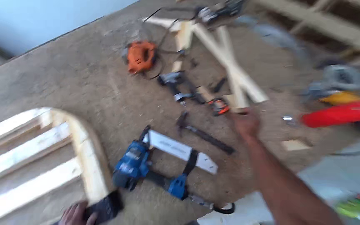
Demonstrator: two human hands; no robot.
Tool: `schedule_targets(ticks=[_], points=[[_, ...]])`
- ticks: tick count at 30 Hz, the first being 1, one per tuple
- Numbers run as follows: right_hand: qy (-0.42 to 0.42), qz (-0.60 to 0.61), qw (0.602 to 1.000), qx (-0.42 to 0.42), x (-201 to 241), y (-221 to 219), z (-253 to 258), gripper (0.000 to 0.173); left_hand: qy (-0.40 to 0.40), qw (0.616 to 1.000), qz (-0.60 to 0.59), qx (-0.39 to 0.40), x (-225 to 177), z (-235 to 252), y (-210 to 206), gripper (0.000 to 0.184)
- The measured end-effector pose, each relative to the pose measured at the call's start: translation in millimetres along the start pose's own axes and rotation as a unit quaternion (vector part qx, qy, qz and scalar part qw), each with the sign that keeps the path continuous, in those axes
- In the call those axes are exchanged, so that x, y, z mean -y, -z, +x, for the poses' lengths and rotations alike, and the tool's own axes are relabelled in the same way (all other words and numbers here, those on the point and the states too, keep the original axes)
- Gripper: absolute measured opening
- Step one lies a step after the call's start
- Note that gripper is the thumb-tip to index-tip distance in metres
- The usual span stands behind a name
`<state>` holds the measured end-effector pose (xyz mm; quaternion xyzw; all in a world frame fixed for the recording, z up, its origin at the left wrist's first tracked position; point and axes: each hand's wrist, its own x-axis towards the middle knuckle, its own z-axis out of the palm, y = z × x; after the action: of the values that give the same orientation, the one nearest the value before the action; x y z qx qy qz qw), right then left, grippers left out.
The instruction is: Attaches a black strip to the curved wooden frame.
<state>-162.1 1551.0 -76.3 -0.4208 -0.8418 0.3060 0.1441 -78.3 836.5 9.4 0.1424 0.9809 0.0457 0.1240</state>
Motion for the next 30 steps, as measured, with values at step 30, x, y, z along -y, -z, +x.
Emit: schedule_targets(ticks=[30], points=[[-0.133,0.350,0.716,0.590,188.6,-98.3,-495.0,0.065,-0.029,0.991,0.014,0.132,3.4,-6.3,12.9,0.105]])
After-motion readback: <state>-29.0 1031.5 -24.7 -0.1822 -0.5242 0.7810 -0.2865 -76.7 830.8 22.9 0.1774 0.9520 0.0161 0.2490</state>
